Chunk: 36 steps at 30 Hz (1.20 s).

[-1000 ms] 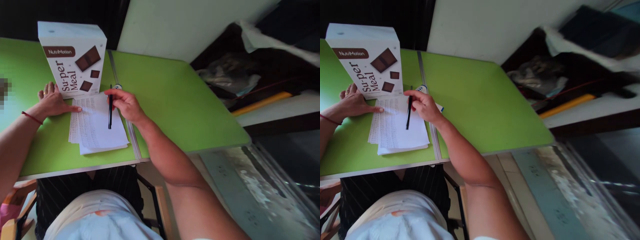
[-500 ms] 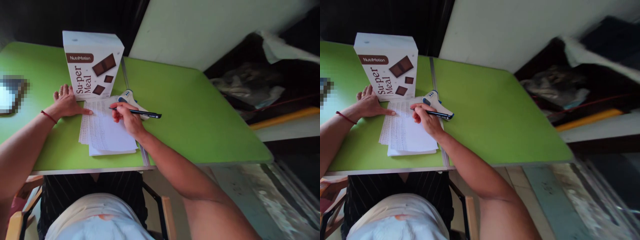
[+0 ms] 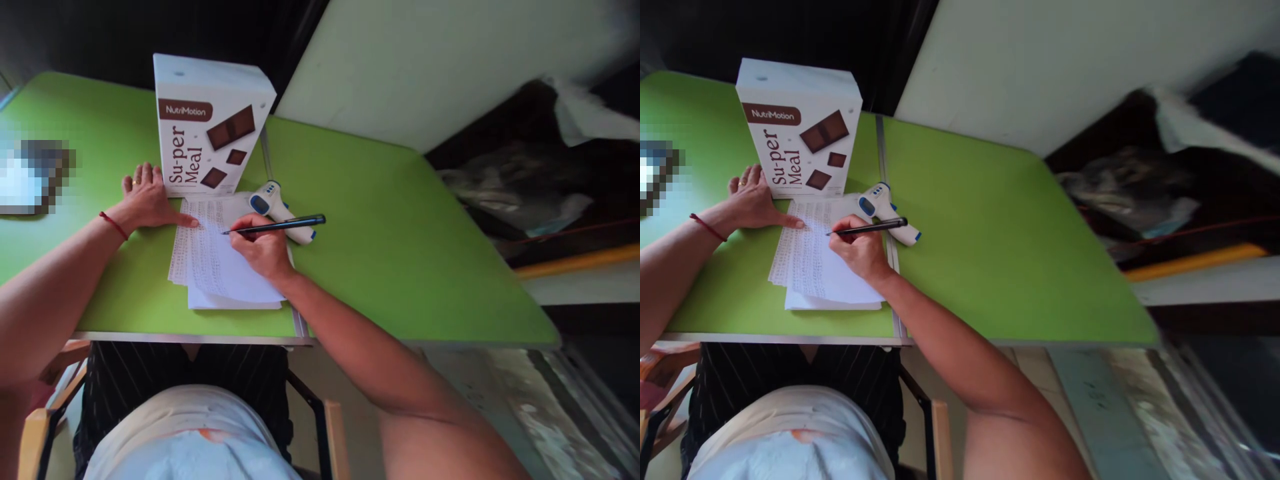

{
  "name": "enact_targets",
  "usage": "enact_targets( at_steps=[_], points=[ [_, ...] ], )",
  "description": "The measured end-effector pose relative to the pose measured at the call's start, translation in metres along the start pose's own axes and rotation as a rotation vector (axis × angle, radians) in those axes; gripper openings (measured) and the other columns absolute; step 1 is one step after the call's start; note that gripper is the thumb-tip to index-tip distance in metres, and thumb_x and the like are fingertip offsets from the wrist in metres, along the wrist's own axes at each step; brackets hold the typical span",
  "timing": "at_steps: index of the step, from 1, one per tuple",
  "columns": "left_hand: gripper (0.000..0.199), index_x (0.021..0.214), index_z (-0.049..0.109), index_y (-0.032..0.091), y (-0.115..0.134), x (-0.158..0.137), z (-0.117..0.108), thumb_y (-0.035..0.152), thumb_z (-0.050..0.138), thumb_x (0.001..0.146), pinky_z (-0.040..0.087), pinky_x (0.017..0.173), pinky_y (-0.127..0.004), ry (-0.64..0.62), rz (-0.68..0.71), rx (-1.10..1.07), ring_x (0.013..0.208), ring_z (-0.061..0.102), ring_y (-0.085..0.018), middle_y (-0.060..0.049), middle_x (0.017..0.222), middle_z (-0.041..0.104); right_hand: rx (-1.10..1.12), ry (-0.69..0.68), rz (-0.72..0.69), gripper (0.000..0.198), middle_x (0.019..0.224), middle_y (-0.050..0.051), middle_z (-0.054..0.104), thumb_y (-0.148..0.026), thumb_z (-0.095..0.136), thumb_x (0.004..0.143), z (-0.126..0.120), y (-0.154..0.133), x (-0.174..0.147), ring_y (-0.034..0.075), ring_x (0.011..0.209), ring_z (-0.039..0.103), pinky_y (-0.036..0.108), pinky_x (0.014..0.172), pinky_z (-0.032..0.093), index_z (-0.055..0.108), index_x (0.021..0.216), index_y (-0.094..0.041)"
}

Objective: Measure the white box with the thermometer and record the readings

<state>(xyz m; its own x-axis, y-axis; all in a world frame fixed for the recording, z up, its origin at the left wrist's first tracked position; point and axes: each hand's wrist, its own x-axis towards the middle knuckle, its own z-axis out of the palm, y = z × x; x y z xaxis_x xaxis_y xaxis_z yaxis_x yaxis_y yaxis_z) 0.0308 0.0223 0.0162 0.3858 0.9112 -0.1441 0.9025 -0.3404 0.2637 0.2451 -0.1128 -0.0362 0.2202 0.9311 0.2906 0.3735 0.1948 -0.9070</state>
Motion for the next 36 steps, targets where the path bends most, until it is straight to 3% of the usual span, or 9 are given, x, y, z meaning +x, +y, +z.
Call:
enact_targets(
  at_steps=[2,7,16,21,24,29,36],
  points=[
    [0.174,0.18,0.012,0.004,-0.0005,0.0003,0.0007,0.101,0.075,0.05,0.007,0.141,-0.059,0.003,0.005,-0.008,0.176,0.007,-0.048,-0.031,0.188,0.01,-0.047,0.0,-0.012,0.009,0.068,-0.004,0.066,-0.024,0.073,0.077,-0.0013,-0.0001,-0.0007,0.016,0.063,0.059,0.03,0.063,0.054,0.065,0.075,-0.026],
    [0.175,0.182,0.016,0.012,-0.0021,0.0024,0.0029,0.104,0.073,0.044,0.007,0.14,-0.062,0.021,0.015,-0.036,0.174,0.007,-0.054,-0.021,0.189,0.018,-0.121,-0.038,-0.072,0.016,0.065,-0.004,0.064,-0.023,0.074,0.082,-0.005,0.0002,-0.0004,0.016,0.065,0.058,0.031,0.063,0.052,0.064,0.07,-0.026],
    [0.168,0.182,0.01,0.009,0.0002,0.0008,0.0013,0.096,0.08,0.056,0.006,0.14,-0.06,0.004,0.01,0.001,0.175,0.007,-0.05,-0.03,0.188,0.01,-0.106,-0.059,-0.106,0.016,0.067,-0.003,0.068,-0.028,0.073,0.085,-0.006,0.002,0.001,0.017,0.065,0.058,0.031,0.063,0.052,0.066,0.071,-0.026],
    [0.168,0.183,0.014,0.014,0.0001,0.0003,0.0008,0.099,0.079,0.054,0.008,0.141,-0.059,0.01,0.012,0.004,0.176,0.008,-0.048,-0.026,0.189,0.014,-0.107,-0.059,-0.079,0.016,0.065,-0.003,0.067,-0.028,0.073,0.083,-0.0039,0.0003,0.0014,0.016,0.063,0.057,0.031,0.063,0.052,0.065,0.069,-0.026],
    [0.169,0.182,0.012,0.011,-0.0004,0.0002,0.0006,0.099,0.078,0.054,0.009,0.141,-0.059,0.009,0.005,0.012,0.176,0.009,-0.047,-0.028,0.188,0.014,-0.101,-0.056,-0.091,0.016,0.065,-0.003,0.067,-0.028,0.072,0.083,-0.0032,0.0004,0.0015,0.016,0.063,0.057,0.031,0.062,0.052,0.063,0.069,-0.026],
    [0.169,0.184,0.003,0.021,-0.002,0.0015,0.0015,0.101,0.077,0.055,0.008,0.141,-0.062,0.001,0.015,0.01,0.175,0.007,-0.051,-0.023,0.188,0.018,-0.135,-0.061,-0.076,0.019,0.065,-0.004,0.067,-0.028,0.072,0.085,-0.003,0.0006,0.0014,0.017,0.063,0.058,0.031,0.062,0.053,0.06,0.07,-0.027],
    [0.169,0.183,0.002,0.018,-0.0032,0.0023,0.0026,0.1,0.077,0.056,0.007,0.14,-0.062,0.003,0.014,-0.003,0.174,0.007,-0.054,-0.026,0.188,0.017,-0.116,-0.06,-0.089,0.018,0.065,-0.004,0.065,-0.026,0.072,0.084,-0.0031,0.0017,0.0011,0.017,0.063,0.058,0.031,0.062,0.052,0.061,0.07,-0.026]
  ],
)
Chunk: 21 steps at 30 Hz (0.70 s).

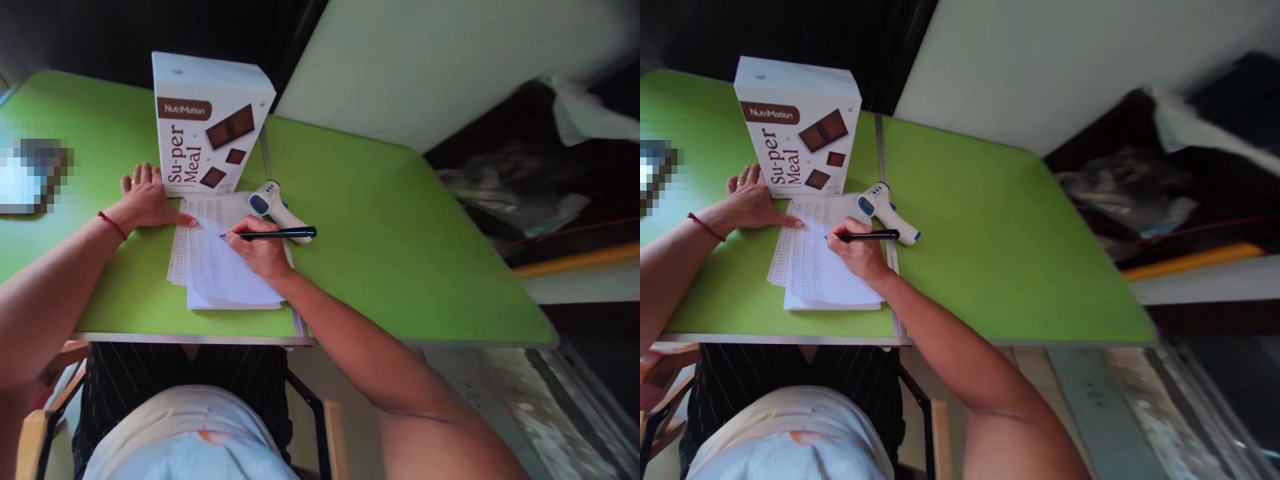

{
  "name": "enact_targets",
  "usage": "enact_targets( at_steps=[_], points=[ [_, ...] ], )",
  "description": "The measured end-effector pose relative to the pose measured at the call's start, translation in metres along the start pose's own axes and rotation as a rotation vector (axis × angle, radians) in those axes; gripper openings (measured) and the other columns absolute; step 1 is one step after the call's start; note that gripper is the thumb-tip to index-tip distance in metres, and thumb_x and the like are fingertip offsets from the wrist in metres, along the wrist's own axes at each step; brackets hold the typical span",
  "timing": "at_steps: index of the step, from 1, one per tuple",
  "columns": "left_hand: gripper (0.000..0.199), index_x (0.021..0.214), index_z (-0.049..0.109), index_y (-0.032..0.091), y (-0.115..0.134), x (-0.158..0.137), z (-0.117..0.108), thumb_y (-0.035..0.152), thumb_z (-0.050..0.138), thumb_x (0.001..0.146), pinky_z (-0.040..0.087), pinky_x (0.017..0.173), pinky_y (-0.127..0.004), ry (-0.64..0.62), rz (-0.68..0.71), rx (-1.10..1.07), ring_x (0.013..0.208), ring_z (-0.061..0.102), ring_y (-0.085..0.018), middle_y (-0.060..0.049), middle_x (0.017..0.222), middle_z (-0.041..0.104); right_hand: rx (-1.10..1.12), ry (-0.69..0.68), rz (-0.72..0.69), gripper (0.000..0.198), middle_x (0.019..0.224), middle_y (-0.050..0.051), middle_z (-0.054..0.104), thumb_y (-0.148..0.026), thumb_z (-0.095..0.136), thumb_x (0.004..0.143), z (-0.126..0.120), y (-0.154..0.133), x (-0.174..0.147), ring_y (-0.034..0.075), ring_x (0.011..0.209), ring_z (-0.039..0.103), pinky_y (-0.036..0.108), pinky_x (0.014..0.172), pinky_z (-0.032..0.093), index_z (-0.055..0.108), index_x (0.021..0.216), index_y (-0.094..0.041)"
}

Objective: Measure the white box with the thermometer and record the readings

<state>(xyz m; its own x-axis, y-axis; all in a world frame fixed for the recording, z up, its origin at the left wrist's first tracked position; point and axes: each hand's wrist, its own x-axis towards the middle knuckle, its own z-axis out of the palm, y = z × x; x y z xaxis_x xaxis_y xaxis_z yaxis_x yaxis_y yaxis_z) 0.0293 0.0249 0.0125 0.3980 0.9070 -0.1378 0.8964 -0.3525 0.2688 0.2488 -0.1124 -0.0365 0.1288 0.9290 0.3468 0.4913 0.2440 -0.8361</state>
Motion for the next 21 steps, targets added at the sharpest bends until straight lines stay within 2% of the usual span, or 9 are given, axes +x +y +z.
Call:
enact_targets(
  at_steps=[7,14,18,21],
  points=[
    [0.166,0.184,0.005,0.023,-0.0011,0.0004,0.0008,0.098,0.079,0.055,0.007,0.139,-0.065,0.014,0.01,-0.024,0.175,0.007,-0.053,-0.022,0.187,0.023,-0.012,0.032,0.011,0.02,0.065,-0.004,0.066,-0.027,0.072,0.085,-0.0005,0.0015,0.0004,0.016,0.063,0.057,0.03,0.061,0.052,0.06,0.069,-0.026],
    [0.174,0.183,0.008,0.014,0.0001,0.0003,-0.0003,0.102,0.076,0.049,0.006,0.14,-0.061,-0.002,-0.01,-0.006,0.176,0.007,-0.049,-0.027,0.188,0.015,-0.026,0.02,0.019,0.018,0.064,-0.004,0.064,-0.023,0.072,0.083,-0.0002,0.0009,0.001,0.016,0.063,0.056,0.03,0.061,0.051,0.062,0.069,-0.026],
    [0.169,0.181,0.011,0.009,0.0018,-0.0007,-0.0013,0.098,0.077,0.054,0.007,0.14,-0.06,0.004,-0.007,-0.005,0.175,0.008,-0.05,-0.03,0.187,0.014,-0.028,0.014,-0.003,0.02,0.065,-0.005,0.064,-0.022,0.072,0.085,-0.0005,0.0017,0.0006,0.016,0.062,0.056,0.03,0.062,0.051,0.06,0.07,-0.026],
    [0.169,0.181,0.012,0.011,0.0018,-0.0006,-0.0016,0.099,0.077,0.053,0.007,0.14,-0.061,-0.001,-0.012,-0.007,0.175,0.008,-0.051,-0.029,0.187,0.016,-0.009,0.014,-0.014,0.018,0.065,-0.004,0.064,-0.022,0.071,0.085,-0.0006,0.0021,0.0003,0.015,0.062,0.057,0.031,0.062,0.05,0.062,0.07,-0.026]
  ],
)
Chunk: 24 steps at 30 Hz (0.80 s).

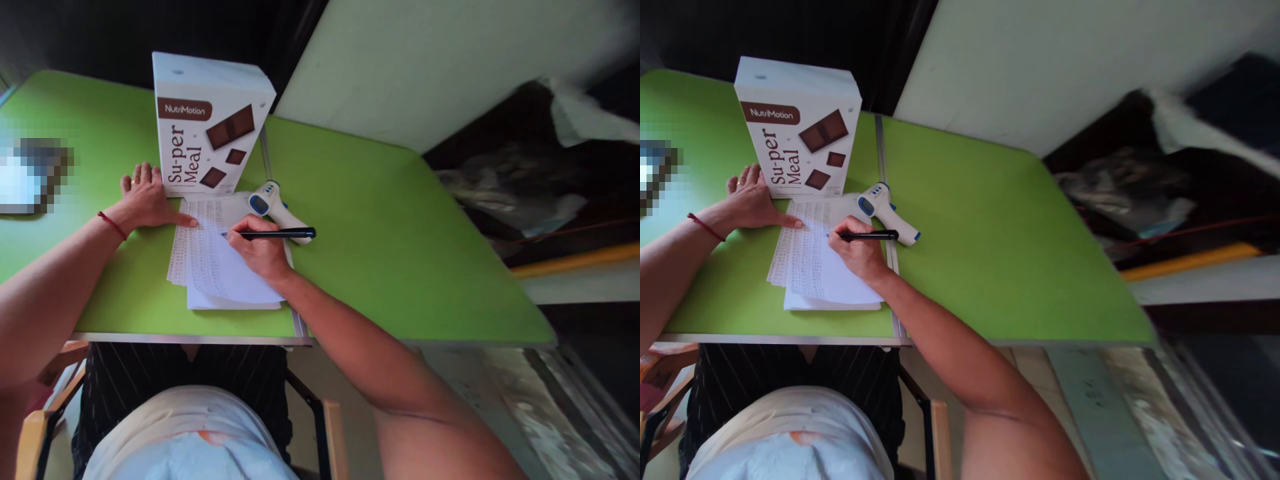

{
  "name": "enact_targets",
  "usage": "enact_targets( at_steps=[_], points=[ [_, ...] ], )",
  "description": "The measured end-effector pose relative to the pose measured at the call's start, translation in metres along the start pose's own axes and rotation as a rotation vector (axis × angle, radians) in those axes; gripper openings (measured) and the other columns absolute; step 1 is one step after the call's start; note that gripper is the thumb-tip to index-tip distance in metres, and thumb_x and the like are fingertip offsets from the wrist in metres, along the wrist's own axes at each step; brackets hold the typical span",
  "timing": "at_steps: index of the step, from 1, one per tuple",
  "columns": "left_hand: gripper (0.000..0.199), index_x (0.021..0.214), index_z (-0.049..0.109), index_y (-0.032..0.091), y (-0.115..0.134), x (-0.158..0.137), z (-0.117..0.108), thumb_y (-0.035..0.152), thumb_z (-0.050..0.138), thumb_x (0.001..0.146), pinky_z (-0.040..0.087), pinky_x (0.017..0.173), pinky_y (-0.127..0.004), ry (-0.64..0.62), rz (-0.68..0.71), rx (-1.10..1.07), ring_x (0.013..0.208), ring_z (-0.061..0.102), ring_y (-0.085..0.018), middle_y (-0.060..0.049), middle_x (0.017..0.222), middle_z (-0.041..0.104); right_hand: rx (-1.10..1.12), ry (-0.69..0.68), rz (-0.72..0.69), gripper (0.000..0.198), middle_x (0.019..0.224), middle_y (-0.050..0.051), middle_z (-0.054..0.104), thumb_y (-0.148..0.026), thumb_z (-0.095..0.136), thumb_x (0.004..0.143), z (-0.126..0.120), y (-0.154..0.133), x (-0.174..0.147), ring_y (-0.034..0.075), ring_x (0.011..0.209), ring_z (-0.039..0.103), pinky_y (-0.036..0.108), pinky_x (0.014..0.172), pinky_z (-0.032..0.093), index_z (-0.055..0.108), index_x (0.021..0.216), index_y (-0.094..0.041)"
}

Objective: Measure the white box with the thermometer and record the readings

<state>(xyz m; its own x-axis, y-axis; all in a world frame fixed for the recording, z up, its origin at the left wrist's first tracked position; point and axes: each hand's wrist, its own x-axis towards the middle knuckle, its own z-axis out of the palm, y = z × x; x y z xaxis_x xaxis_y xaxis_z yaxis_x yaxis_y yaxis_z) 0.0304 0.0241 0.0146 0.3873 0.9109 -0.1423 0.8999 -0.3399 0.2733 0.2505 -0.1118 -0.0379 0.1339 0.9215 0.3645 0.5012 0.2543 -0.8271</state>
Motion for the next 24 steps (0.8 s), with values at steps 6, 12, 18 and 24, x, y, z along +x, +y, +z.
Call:
enact_targets(
  at_steps=[6,12,18,24],
  points=[
    [0.169,0.183,0.006,0.017,-0.0018,0.0006,0.001,0.1,0.078,0.055,0.007,0.14,-0.061,-0.001,0.011,-0.001,0.175,0.006,-0.053,-0.026,0.187,0.019,0.002,0.007,0.018,0.017,0.065,-0.004,0.065,-0.023,0.071,0.084,0.0005,-0.0014,0.0002,0.016,0.062,0.056,0.03,0.061,0.049,0.063,0.069,-0.026],
    [0.168,0.183,0.004,0.018,-0.004,0.0032,0.0038,0.1,0.077,0.056,0.008,0.139,-0.063,0.012,0.016,0.008,0.174,0.008,-0.053,-0.026,0.187,0.019,-0.009,0.003,0.001,0.018,0.063,-0.005,0.064,-0.025,0.071,0.083,0.0007,0.0001,0.0003,0.015,0.061,0.055,0.029,0.06,0.048,0.061,0.068,-0.026],
    [0.165,0.183,0.009,0.016,-0.0044,0.0036,0.0045,0.098,0.078,0.057,0.011,0.138,-0.064,0.03,0.024,0.027,0.173,0.01,-0.056,-0.028,0.186,0.02,-0.054,0.006,-0.029,0.019,0.065,-0.005,0.064,-0.023,0.071,0.087,0.0007,0.0048,-0.0005,0.015,0.062,0.057,0.03,0.062,0.05,0.06,0.071,-0.026],
    [0.167,0.183,0.007,0.017,-0.0054,0.0043,0.0056,0.099,0.079,0.057,0.01,0.138,-0.065,0.036,0.024,0.017,0.174,0.009,-0.055,-0.028,0.187,0.019,-0.062,0.034,-0.047,0.018,0.066,-0.005,0.065,-0.024,0.07,0.087,-0.0004,0.0068,-0.0006,0.015,0.062,0.058,0.03,0.063,0.051,0.061,0.072,-0.026]
  ],
)
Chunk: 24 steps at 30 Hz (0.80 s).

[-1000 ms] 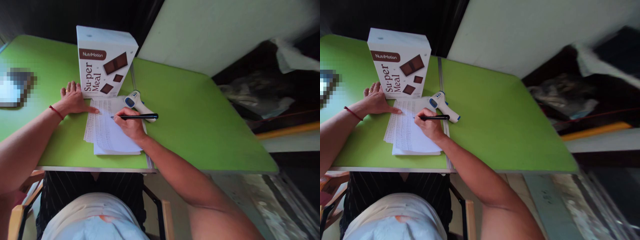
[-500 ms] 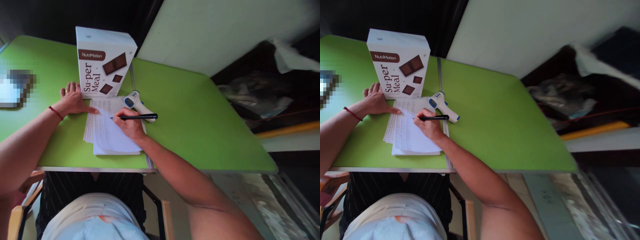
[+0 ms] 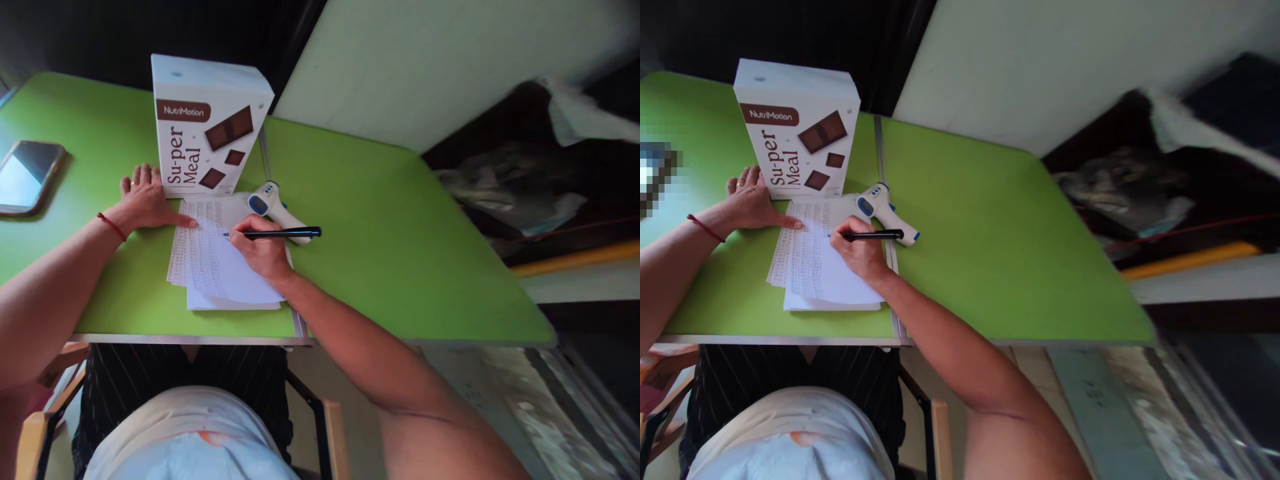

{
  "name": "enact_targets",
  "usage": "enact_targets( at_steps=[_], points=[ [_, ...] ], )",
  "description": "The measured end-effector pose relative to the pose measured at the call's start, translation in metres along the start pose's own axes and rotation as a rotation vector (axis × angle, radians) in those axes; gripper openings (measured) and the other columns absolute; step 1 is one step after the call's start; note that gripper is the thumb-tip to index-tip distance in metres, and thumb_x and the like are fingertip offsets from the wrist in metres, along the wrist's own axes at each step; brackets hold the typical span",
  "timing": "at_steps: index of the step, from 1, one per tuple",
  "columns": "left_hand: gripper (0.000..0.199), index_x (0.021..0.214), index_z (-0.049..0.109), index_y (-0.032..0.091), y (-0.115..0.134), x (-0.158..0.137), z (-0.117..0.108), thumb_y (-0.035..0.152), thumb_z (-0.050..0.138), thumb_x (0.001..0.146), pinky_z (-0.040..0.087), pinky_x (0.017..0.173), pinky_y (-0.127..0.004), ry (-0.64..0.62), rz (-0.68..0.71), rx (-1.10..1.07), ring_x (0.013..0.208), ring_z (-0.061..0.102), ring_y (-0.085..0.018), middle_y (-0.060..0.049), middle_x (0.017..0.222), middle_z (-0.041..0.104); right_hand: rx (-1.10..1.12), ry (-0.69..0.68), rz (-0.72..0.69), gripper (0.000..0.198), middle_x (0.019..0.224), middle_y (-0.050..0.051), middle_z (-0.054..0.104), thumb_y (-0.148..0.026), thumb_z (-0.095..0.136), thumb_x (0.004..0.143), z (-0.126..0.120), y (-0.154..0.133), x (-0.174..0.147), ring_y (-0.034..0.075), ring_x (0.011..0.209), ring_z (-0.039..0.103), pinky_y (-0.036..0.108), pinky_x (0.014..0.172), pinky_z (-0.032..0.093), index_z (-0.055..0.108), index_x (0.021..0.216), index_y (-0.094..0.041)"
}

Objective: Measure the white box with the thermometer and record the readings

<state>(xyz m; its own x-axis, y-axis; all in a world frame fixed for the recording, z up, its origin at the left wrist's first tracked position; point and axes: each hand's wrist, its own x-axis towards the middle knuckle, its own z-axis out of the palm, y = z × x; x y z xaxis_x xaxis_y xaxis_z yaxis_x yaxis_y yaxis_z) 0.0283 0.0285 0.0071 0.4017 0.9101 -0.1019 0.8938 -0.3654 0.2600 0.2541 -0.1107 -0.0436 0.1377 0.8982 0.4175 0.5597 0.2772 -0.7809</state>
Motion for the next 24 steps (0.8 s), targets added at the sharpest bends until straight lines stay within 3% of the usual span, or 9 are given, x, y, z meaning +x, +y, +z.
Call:
enact_targets(
  at_steps=[4,11,18,24],
  points=[
    [0.168,0.183,0.006,0.017,0.0,-0.0004,0.0,0.102,0.077,0.057,0.009,0.139,-0.063,-0.007,-0.004,0.012,0.174,0.009,-0.054,-0.027,0.187,0.018,0.024,0.041,-0.016,0.016,0.064,-0.004,0.066,-0.025,0.068,0.085,-0.0001,-0.0002,0.0001,0.016,0.061,0.058,0.03,0.061,0.05,0.062,0.071,-0.026],
    [0.167,0.183,0.002,0.018,0.001,-0.001,-0.0011,0.102,0.075,0.06,0.009,0.139,-0.063,-0.027,-0.006,0.038,0.174,0.007,-0.054,-0.026,0.187,0.017,0.026,-0.003,0.026,0.016,0.065,-0.004,0.064,-0.025,0.069,0.086,0.0006,-0.0013,0.0001,0.016,0.062,0.057,0.03,0.061,0.05,0.061,0.071,-0.026],
    [0.169,0.181,0.014,0.009,0.0047,-0.003,-0.0039,0.101,0.077,0.054,0.011,0.14,-0.061,-0.015,-0.013,0.027,0.175,0.012,-0.049,-0.029,0.186,0.018,0.031,-0.006,0.042,0.017,0.064,-0.004,0.063,-0.024,0.069,0.083,0.0004,-0.003,0.0002,0.015,0.061,0.055,0.03,0.06,0.049,0.06,0.069,-0.026],
    [0.166,0.182,0.012,0.012,0.004,-0.0027,-0.003,0.1,0.076,0.057,0.011,0.141,-0.059,-0.012,-0.023,0.035,0.175,0.011,-0.049,-0.027,0.186,0.019,0.012,0.03,0.044,0.018,0.063,-0.005,0.064,-0.021,0.069,0.084,-0.0002,-0.0024,0.0008,0.016,0.061,0.057,0.03,0.061,0.051,0.06,0.069,-0.026]
  ],
)
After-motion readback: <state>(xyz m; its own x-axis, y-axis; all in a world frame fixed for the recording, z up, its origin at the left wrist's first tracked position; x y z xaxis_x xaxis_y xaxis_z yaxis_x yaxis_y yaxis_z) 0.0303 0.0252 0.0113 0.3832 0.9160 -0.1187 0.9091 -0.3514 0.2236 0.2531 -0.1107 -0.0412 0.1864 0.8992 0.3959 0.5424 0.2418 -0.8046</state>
